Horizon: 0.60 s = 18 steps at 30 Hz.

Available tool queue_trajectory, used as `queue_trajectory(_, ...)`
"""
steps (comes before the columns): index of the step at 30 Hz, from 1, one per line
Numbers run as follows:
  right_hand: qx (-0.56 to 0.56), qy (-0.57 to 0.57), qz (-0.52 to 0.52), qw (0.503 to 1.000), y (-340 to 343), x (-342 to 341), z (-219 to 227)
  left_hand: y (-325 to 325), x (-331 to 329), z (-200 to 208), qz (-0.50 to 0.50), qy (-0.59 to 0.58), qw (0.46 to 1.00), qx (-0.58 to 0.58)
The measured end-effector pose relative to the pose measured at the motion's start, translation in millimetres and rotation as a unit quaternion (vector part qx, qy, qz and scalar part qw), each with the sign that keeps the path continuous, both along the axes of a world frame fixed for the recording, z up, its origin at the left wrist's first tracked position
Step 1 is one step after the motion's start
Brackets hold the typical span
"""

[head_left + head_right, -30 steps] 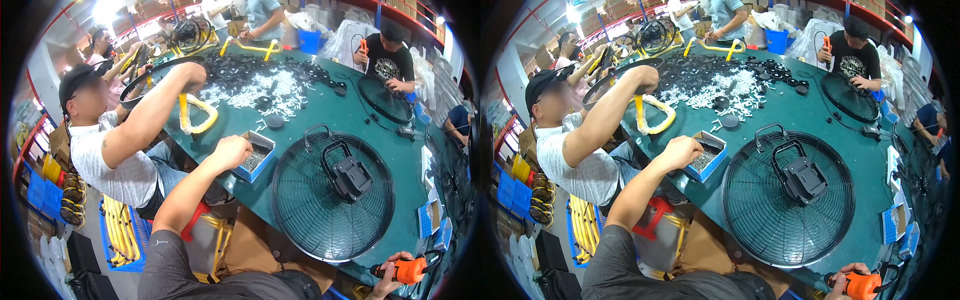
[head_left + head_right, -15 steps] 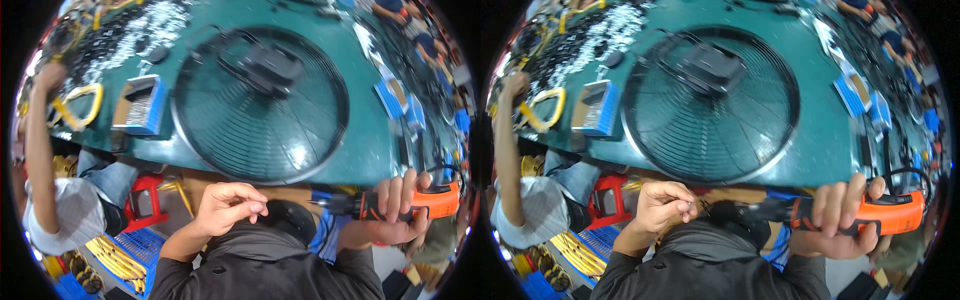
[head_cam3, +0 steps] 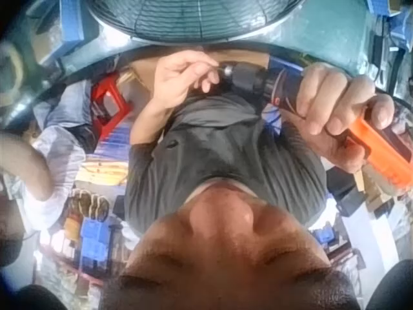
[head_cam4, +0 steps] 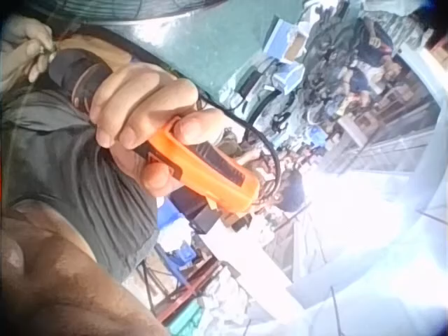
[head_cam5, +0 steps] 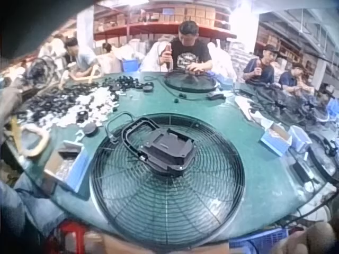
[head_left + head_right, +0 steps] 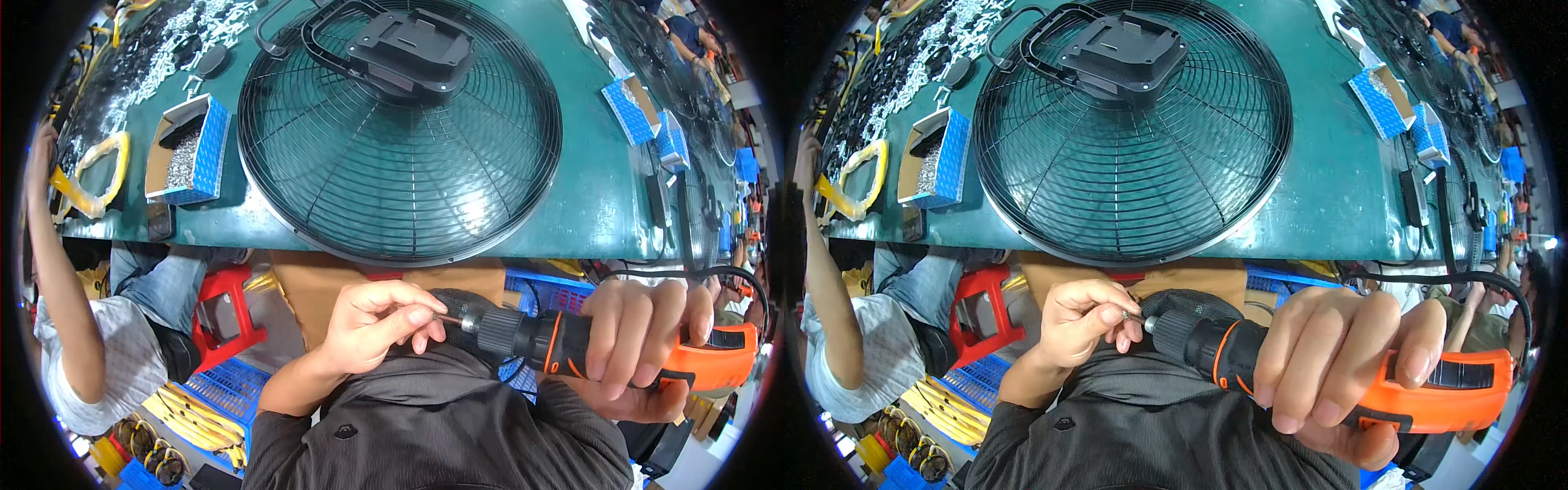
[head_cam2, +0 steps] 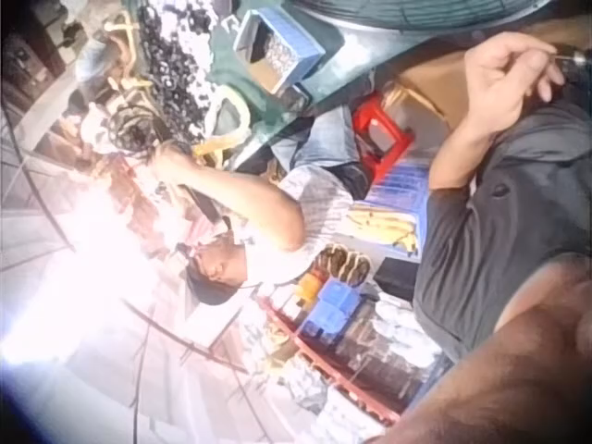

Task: Assembling components of a fan using an electric screwdriver.

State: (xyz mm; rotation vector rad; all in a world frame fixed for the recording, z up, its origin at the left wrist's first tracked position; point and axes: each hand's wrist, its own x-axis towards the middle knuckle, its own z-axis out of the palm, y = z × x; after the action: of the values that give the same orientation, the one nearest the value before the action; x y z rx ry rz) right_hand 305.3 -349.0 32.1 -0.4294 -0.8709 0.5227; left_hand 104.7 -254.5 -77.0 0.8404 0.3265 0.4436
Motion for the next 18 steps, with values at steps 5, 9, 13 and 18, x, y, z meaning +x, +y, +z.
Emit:
queue_trajectory(5, -0.032, 0.004, 0.019, 0.999, -1, 4, -1, -5, 1, -3, -0.001, 0.005, 1.000, -0.002)
queue_trajectory(9, -0.065, -0.001, 0.027, 0.997, -1, 11, -3, -8, 5, -4, 0.024, -0.013, 0.994, 0.108)
queue_trajectory(13, -0.073, -0.003, 0.063, 0.995, -2, 20, -7, 3, 13, -2, 0.061, 0.014, 0.928, 0.367)
queue_trajectory(18, -0.044, -0.088, 0.037, 0.994, -3, 19, -12, 7, 18, 11, 0.240, 0.198, 0.620, 0.720)
